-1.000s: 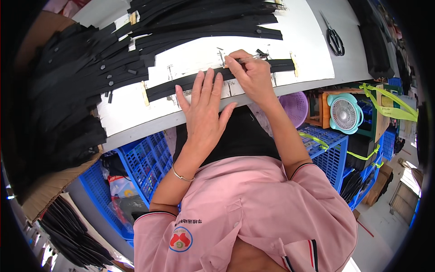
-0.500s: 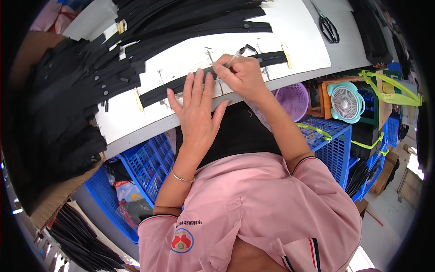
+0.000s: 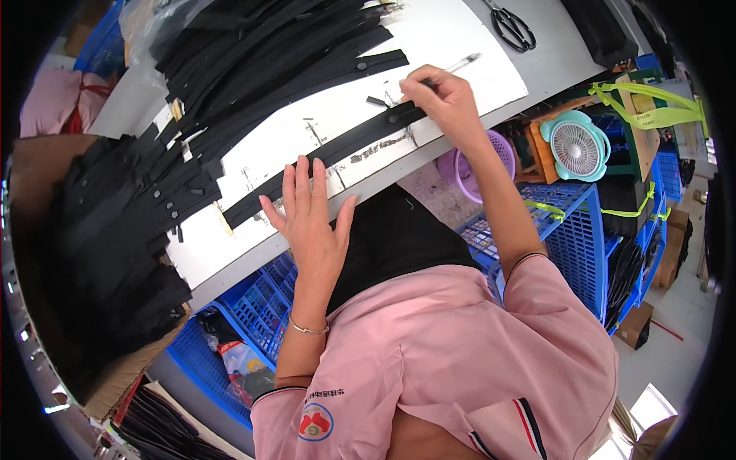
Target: Marking measurement lines on a set of black zippers using a template and a pen.
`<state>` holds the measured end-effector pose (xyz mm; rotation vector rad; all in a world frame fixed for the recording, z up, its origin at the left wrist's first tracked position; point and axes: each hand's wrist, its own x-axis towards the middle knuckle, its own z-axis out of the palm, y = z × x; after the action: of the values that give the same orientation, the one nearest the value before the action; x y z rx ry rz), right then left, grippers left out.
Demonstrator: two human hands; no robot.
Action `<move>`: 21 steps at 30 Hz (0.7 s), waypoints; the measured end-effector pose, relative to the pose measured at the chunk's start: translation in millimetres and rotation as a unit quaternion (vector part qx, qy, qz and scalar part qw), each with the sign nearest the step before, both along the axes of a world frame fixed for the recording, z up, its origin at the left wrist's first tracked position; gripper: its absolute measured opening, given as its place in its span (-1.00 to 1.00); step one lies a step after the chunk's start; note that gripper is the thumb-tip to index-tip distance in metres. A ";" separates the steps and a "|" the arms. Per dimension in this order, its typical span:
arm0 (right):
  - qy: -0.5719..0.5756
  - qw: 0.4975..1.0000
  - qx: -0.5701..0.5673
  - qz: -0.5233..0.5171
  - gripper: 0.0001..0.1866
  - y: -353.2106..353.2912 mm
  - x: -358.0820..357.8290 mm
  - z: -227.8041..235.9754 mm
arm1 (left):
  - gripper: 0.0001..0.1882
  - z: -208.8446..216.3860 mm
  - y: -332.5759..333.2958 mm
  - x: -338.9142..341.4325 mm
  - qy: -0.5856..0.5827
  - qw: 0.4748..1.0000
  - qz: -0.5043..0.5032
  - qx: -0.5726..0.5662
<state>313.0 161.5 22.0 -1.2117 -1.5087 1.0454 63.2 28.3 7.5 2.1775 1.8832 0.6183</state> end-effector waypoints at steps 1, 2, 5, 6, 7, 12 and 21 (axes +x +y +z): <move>0.002 1.000 0.001 -0.003 -0.84 0.4 1.2 -3.8 | -0.25 0.6 -0.2 1.1 0.002 1.000 -0.003 0.001; -0.002 1.000 0.001 -0.002 -0.84 0.8 1.5 -7.4 | -0.28 1.1 -0.1 2.7 -0.006 1.000 0.010 0.000; -0.009 1.000 0.000 -0.012 -0.82 2.1 1.3 -11.2 | -0.32 6.8 8.9 13.6 -0.038 0.999 0.008 0.022; 0.009 1.000 -0.014 -0.012 -0.83 1.5 1.6 -9.7 | -0.34 9.9 15.4 20.4 -0.066 0.997 -0.005 0.045; 0.027 0.999 -0.029 -0.010 -0.83 1.3 -0.9 -8.1 | -0.34 12.1 23.5 27.0 -0.063 0.997 -0.005 0.044; 0.050 0.999 -0.018 -0.005 -0.87 2.2 -3.8 -11.6 | -0.44 8.9 77.9 67.4 -0.167 0.975 -0.132 0.062; -0.007 1.000 -0.020 0.011 -0.87 -1.6 3.6 -7.6 | -0.66 2.5 87.5 68.8 -0.146 0.980 -0.106 0.081</move>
<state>316.6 159.8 14.4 -1.2364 -1.5214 1.0882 132.0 115.8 10.0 2.1977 1.4775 1.0140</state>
